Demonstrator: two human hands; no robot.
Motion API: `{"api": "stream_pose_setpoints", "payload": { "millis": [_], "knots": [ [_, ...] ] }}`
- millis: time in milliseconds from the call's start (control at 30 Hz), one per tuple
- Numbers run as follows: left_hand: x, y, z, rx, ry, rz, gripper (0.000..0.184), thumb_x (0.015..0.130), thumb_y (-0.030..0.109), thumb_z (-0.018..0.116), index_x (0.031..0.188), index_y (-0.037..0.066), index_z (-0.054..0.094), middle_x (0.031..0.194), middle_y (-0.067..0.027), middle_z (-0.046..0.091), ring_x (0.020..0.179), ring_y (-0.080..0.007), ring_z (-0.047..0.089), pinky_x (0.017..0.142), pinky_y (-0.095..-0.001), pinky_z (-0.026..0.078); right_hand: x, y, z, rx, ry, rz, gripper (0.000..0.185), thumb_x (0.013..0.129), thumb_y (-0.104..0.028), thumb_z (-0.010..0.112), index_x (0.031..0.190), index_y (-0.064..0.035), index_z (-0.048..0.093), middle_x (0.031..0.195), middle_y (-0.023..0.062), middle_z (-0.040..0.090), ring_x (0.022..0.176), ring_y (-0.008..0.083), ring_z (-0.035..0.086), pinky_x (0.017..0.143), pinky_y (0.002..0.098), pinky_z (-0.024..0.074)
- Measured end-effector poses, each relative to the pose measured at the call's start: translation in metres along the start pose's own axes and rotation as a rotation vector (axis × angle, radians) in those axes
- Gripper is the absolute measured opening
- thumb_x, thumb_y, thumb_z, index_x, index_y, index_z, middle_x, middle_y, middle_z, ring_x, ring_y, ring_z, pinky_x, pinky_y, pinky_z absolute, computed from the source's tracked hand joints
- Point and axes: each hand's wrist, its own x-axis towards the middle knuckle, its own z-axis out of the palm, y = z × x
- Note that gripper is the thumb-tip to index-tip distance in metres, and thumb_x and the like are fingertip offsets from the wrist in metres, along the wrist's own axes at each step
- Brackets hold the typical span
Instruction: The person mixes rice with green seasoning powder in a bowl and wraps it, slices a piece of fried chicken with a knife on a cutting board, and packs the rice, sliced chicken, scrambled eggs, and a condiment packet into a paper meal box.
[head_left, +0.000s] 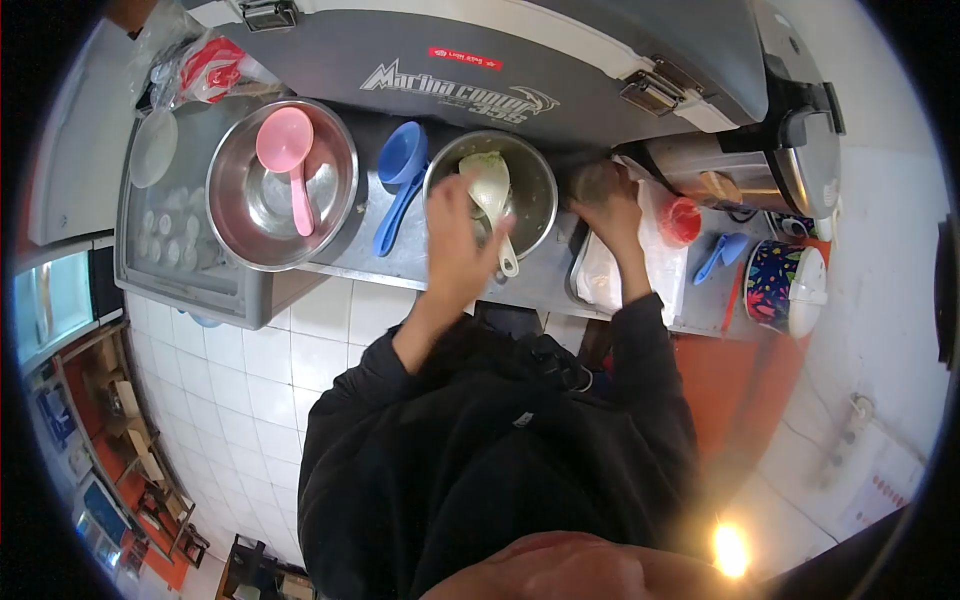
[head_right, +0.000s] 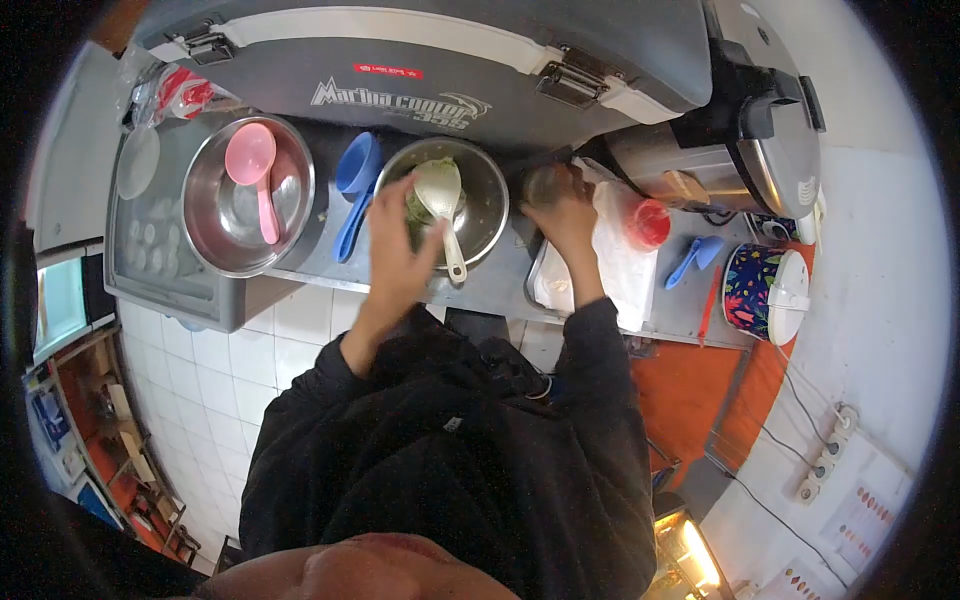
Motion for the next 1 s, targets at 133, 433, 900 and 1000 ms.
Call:
{"api": "stream_pose_setpoints", "payload": {
  "millis": [133,433,900,1000],
  "knots": [
    [0.005,-0.052,-0.022,0.172,0.126,-0.121,0.048,0.088,0.023,0.059,0.129,0.002,0.043,0.118,-0.0224,0.045,0.102,-0.035,0.049,0.087,-0.0397,0.041,-0.001,-0.017,0.012,-0.248,0.016,-0.02,0.069,0.068,-0.034,0.074,0.126,-0.0064,0.047,0.128,0.0209,0.049,0.112,0.0402,0.049,0.092,0.0463,0.0427],
    [0.025,-0.08,0.011,0.189,0.13,-0.238,0.028,0.094,0.018,0.047,0.119,0.007,0.053,0.103,-0.0213,0.057,0.088,-0.0423,0.058,0.074,-0.0465,0.047,-0.039,-0.133,0.051,-0.358,-0.383,-0.049,0.058,0.08,-0.009,0.056,0.136,-0.0091,0.04,0.101,0.0192,0.055,0.076,0.032,0.063,0.065,0.0422,0.052],
    [0.03,-0.101,0.014,0.031,0.07,-0.114,0.039,0.088,0.003,0.046,0.126,0.011,0.054,0.095,-0.0208,0.055,0.082,-0.0415,0.057,0.069,-0.0457,0.047,-0.023,-0.115,0.05,-0.488,-0.226,-0.351,0.036,0.084,-0.008,0.05,0.118,-0.0041,0.06,0.074,0.0166,0.058,0.065,0.0279,0.065,0.057,0.0329,0.0548],
    [0.022,-0.106,0.019,0.076,0.073,-0.079,0.041,0.087,0.002,0.047,0.126,0.011,0.053,0.095,-0.021,0.055,0.082,-0.0411,0.057,0.07,-0.0451,0.047,0.023,-0.095,0.017,-0.162,-0.622,-0.334,0.028,0.094,-0.017,0.043,0.108,-0.0022,0.062,0.073,0.0221,0.061,0.072,0.0311,0.067,0.06,0.0403,0.0549]
  ]
}}
